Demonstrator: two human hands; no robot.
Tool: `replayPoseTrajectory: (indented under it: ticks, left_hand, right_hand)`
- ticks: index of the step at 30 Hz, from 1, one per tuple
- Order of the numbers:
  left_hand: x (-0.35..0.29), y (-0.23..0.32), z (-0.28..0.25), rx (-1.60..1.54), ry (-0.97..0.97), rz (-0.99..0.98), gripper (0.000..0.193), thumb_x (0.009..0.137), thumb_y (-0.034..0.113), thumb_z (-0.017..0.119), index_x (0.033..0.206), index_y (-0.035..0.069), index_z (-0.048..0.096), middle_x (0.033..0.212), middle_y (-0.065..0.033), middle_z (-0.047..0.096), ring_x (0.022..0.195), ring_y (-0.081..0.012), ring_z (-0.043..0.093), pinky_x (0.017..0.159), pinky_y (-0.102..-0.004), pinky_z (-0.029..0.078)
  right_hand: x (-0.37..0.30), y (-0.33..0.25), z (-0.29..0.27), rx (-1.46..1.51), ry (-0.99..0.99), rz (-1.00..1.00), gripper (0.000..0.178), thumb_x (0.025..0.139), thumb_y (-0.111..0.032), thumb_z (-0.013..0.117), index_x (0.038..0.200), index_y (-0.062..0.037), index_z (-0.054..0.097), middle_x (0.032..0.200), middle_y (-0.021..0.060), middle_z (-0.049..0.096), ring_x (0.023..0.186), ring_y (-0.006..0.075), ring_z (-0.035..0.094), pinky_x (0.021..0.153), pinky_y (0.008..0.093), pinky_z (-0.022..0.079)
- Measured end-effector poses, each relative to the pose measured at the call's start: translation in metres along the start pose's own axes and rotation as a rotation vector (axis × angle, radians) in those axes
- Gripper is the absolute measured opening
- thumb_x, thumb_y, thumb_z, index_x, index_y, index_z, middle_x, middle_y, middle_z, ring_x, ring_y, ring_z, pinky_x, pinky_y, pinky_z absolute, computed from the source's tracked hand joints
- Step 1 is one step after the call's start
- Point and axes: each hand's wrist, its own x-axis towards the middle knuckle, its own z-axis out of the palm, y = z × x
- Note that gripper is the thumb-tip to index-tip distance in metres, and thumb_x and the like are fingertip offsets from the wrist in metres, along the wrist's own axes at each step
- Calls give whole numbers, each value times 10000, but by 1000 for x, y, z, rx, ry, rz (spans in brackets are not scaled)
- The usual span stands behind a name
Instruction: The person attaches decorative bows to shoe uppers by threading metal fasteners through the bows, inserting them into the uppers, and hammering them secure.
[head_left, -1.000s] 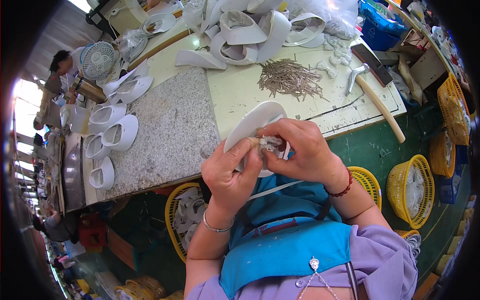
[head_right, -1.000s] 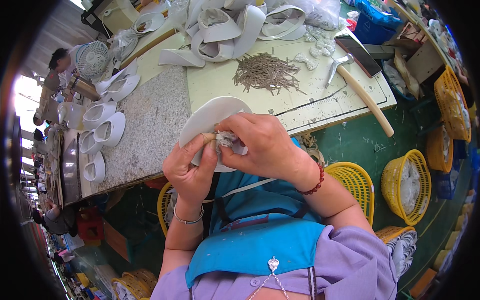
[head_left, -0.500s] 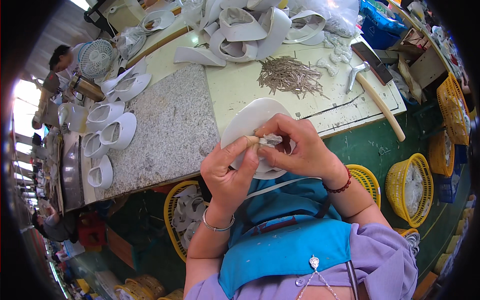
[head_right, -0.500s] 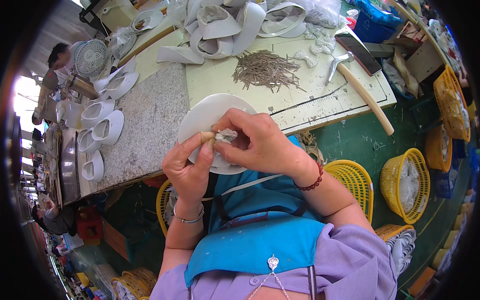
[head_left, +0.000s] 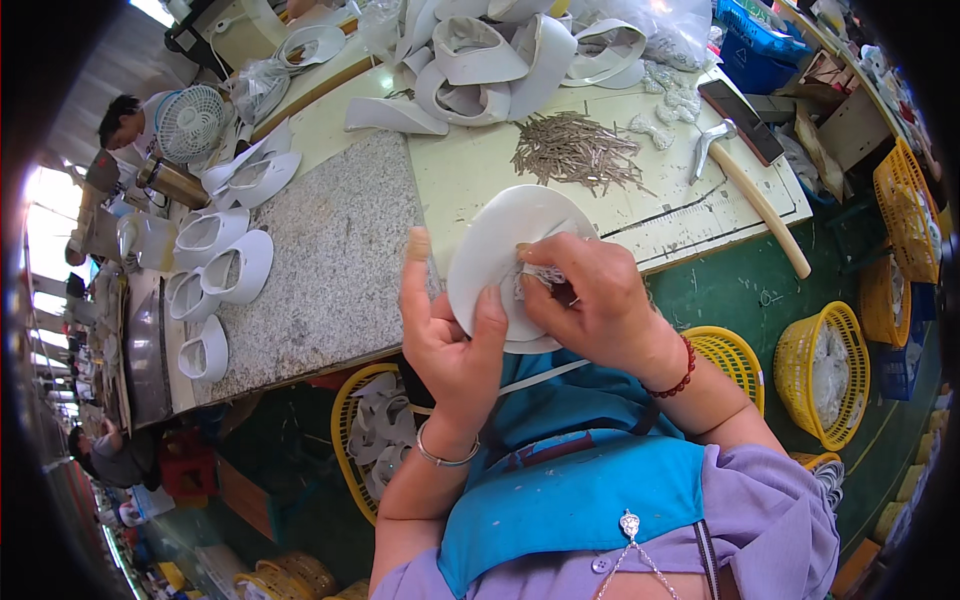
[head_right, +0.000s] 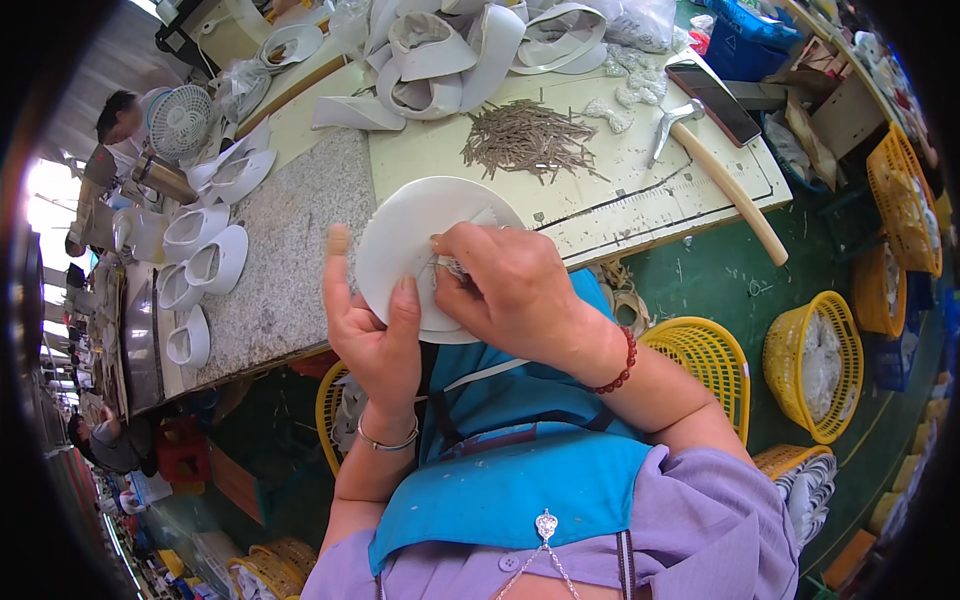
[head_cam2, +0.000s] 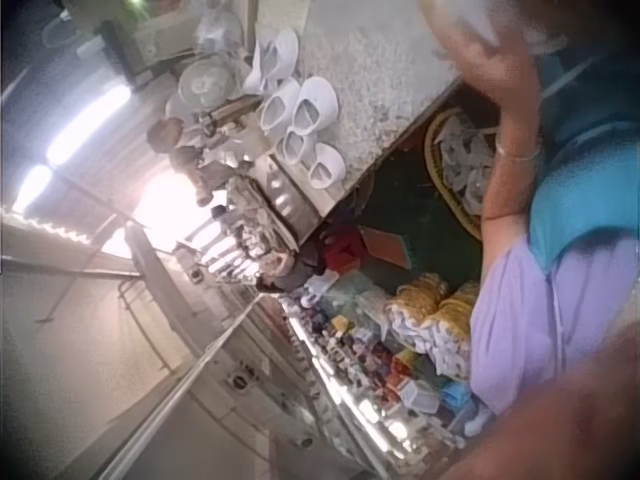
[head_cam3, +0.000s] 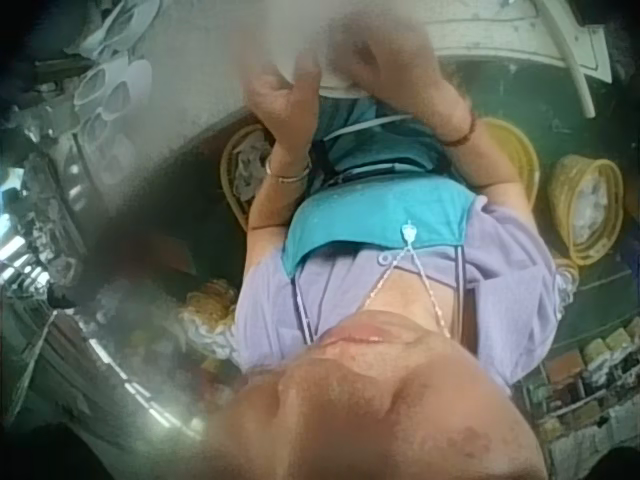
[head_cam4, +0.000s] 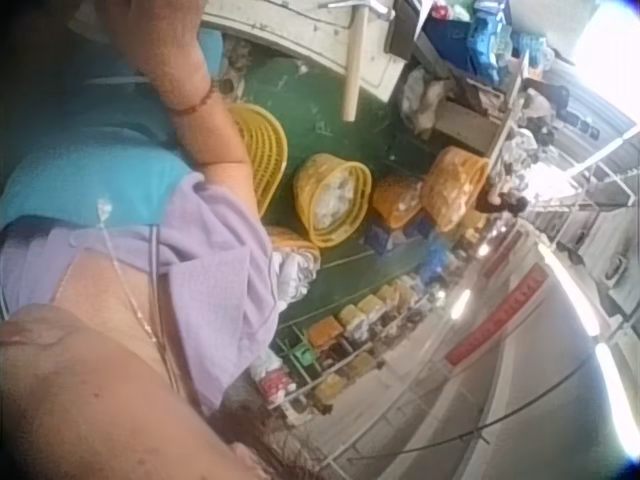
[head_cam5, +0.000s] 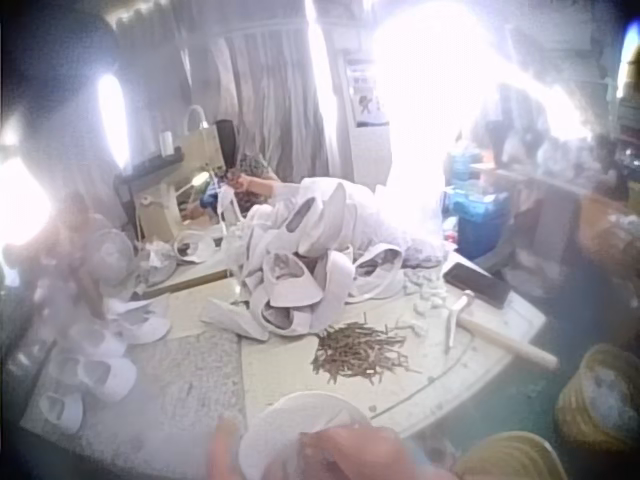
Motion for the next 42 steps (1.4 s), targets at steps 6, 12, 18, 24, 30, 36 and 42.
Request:
replayPoseTrajectory:
  ticks: [6,12,18,24,30,36,42]
  left_hand:
    - [-1,-20,-19,69,-102,-122,309,880,66,605,1160,-48,540,956,-32,612,791,-45,545,641,-155,429]
    - [-2,-15,-3,50,-35,20,242,901,112,588,1080,-51,572,866,-23,618,762,-27,512,658,-172,412]
    - [-8,-13,-11,161,-107,-30,234,912,130,575,1045,-61,592,834,-23,616,745,-29,498,636,-178,407]
    - [-9,-15,-11,81,-119,-21,282,909,105,572,1133,-66,582,869,-31,626,756,-42,515,669,-187,425]
    - [-13,-17,-12,52,-217,-6,364,922,71,507,1262,-57,493,1115,-107,608,954,-101,558,833,-229,442]
    - [-17,-12,-3,99,-154,24,276,921,55,465,1144,-91,536,1012,-78,599,920,-93,519,819,-237,421]
    - [-22,-22,-5,123,-189,99,374,916,70,433,1258,-84,433,1173,-154,557,1051,-163,531,898,-278,418]
  right_hand:
    - [-2,1,7,-125,-10,-25,184,734,-69,632,887,-25,540,642,94,541,567,282,557,516,377,441]
    - [0,-1,12,-205,42,-38,174,715,-73,635,851,-41,531,623,91,525,549,280,541,496,377,429]
    - [1,-1,11,-243,13,-39,180,699,-79,643,765,-60,476,609,79,494,535,270,516,479,378,411]
    - [4,-3,9,-265,2,-54,188,685,-73,647,758,-65,474,602,72,475,534,257,507,471,366,403]
    - [4,-2,11,-269,38,-51,181,691,-68,643,748,-61,471,592,76,479,515,263,513,458,366,414]
    - [2,-3,8,-248,-15,1,219,697,-44,668,886,-34,556,641,94,550,549,269,569,494,362,447]
    - [7,-6,9,-252,42,-31,180,687,-59,627,729,-57,452,575,89,485,512,276,519,457,373,424]
